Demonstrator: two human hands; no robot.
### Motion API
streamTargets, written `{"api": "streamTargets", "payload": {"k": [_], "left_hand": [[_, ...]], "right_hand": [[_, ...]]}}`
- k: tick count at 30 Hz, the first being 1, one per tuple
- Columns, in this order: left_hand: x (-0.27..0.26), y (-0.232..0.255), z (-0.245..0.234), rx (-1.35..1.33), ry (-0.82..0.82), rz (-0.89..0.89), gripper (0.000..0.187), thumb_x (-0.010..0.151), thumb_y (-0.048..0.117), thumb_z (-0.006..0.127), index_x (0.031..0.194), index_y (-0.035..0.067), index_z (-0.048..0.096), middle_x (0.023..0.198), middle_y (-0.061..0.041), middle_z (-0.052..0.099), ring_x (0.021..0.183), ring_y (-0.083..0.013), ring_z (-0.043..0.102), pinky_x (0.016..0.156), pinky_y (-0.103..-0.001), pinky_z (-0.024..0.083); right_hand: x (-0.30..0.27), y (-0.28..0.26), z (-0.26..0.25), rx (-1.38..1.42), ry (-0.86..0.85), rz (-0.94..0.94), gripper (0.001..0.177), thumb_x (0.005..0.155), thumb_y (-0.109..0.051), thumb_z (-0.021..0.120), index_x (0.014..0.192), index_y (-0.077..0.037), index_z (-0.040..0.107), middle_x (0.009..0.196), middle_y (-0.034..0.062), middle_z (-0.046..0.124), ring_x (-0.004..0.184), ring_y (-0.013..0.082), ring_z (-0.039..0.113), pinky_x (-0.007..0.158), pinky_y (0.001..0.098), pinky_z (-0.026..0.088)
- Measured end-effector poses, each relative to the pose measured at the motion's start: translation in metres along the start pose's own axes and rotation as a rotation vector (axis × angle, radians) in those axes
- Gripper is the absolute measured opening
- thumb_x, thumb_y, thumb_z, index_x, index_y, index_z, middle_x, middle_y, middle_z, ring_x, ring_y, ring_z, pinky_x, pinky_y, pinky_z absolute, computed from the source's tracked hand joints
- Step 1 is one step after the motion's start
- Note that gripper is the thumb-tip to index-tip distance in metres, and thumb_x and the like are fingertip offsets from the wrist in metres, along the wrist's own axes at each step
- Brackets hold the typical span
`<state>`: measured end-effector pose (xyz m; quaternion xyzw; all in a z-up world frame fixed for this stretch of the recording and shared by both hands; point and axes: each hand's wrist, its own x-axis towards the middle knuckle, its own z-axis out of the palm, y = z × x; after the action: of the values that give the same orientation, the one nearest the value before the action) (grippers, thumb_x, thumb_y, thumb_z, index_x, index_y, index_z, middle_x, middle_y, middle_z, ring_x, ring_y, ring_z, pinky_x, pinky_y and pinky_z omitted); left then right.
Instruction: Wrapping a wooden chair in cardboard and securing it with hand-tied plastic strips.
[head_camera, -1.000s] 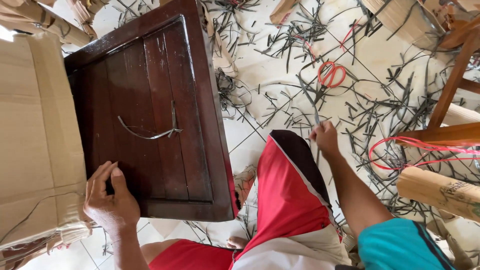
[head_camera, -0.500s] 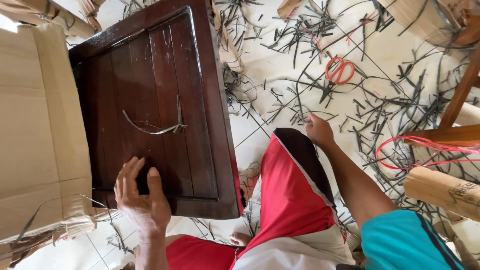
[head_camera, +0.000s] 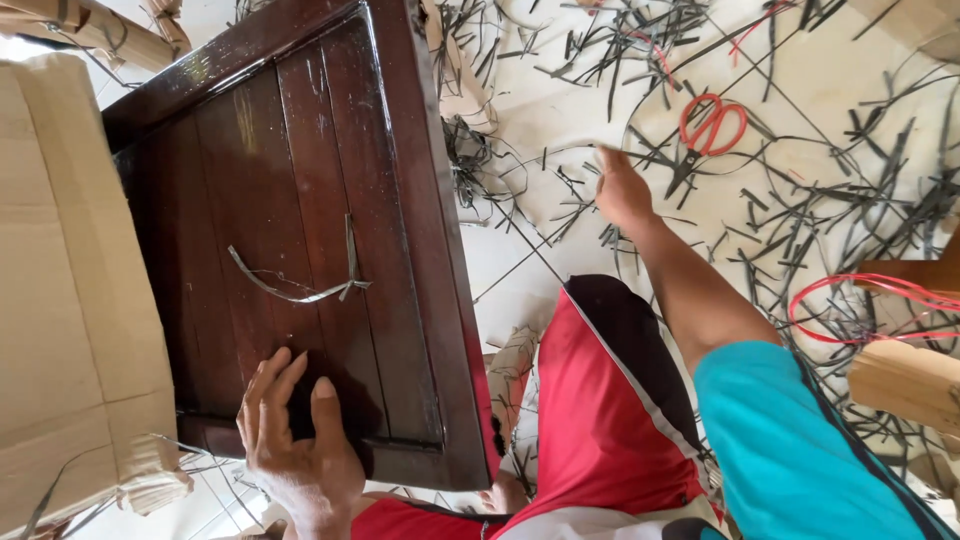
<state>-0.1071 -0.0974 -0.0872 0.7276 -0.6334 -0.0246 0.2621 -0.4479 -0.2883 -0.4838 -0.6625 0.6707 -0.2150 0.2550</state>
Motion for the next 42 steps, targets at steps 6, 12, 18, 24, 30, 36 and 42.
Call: {"api": "streamTargets", "payload": {"k": [6, 12, 18, 24, 30, 36, 42], "left_hand": [[-0.004, -0.002, 0.014, -0.062, 0.094, -0.138, 0.026, 0.092, 0.006, 0.067, 0.118, 0.004, 0.068, 0.134, -0.011, 0.065, 0.134, -0.0319, 0.057, 0.12, -0.05, 0.045], [-0.004, -0.001, 0.013, -0.061, 0.092, -0.153, 0.027, 0.095, 0.015, 0.064, 0.119, 0.003, 0.068, 0.134, -0.013, 0.065, 0.14, -0.0349, 0.055, 0.123, -0.052, 0.043], [-0.005, 0.001, 0.014, -0.05, 0.101, -0.15, 0.027, 0.094, 0.012, 0.064, 0.117, 0.001, 0.069, 0.133, -0.014, 0.066, 0.135, -0.0334, 0.056, 0.12, -0.052, 0.044], [-0.008, -0.002, 0.016, -0.044, 0.078, -0.1, 0.024, 0.097, 0.006, 0.062, 0.118, -0.006, 0.068, 0.134, -0.021, 0.065, 0.133, -0.0364, 0.057, 0.119, -0.052, 0.046], [-0.007, 0.001, 0.015, -0.044, 0.095, -0.145, 0.021, 0.099, 0.007, 0.064, 0.116, -0.004, 0.068, 0.133, -0.019, 0.066, 0.138, -0.0377, 0.056, 0.121, -0.056, 0.046], [-0.007, 0.0, 0.014, -0.05, 0.068, -0.083, 0.023, 0.098, 0.003, 0.061, 0.117, -0.008, 0.067, 0.134, -0.023, 0.064, 0.137, -0.0402, 0.055, 0.122, -0.056, 0.044], [-0.008, -0.001, 0.017, -0.108, 0.163, -0.115, 0.025, 0.095, 0.013, 0.065, 0.116, 0.0, 0.07, 0.133, -0.014, 0.066, 0.134, -0.0316, 0.056, 0.121, -0.049, 0.045]], "right_hand": [[0.028, 0.022, 0.02, -0.023, -0.157, 0.351, 0.073, 0.093, -0.001, 0.056, 0.158, -0.011, 0.024, 0.147, 0.018, 0.038, 0.116, 0.0389, 0.061, 0.093, 0.0497, 0.053], [-0.013, 0.039, 0.04, -0.246, 0.06, 0.126, 0.017, 0.094, -0.009, 0.065, 0.11, -0.005, 0.06, 0.11, 0.0215, 0.05, 0.081, 0.0402, 0.065, 0.062, 0.0506, 0.055], [-0.028, 0.034, 0.034, -0.465, 0.062, -0.071, 0.018, 0.083, -0.004, 0.067, 0.1, 0.002, 0.064, 0.135, 0.0164, 0.047, 0.092, 0.0315, 0.06, 0.066, 0.0373, 0.057], [-0.006, 0.022, 0.016, -0.576, 0.117, -0.268, 0.064, 0.082, 0.0, 0.064, 0.145, -0.007, 0.054, 0.157, 0.017, 0.036, 0.096, 0.0278, 0.058, 0.088, 0.0375, 0.052], [-0.012, 0.039, 0.047, -0.379, 0.094, -0.024, 0.032, 0.084, 0.001, 0.064, 0.114, -0.003, 0.054, 0.11, 0.0191, 0.055, 0.091, 0.0381, 0.061, 0.065, 0.0455, 0.058], [-0.042, 0.022, 0.03, -0.42, 0.098, -0.081, 0.011, 0.082, 0.0, 0.065, 0.092, -0.003, 0.065, 0.108, 0.0138, 0.059, 0.08, 0.03, 0.06, 0.058, 0.0396, 0.054], [-0.065, 0.005, 0.008, -0.138, 0.025, -0.017, 0.02, 0.103, -0.024, 0.059, 0.097, -0.005, 0.058, 0.072, 0.0109, 0.063, 0.064, 0.0326, 0.062, 0.059, 0.046, 0.048]]}}
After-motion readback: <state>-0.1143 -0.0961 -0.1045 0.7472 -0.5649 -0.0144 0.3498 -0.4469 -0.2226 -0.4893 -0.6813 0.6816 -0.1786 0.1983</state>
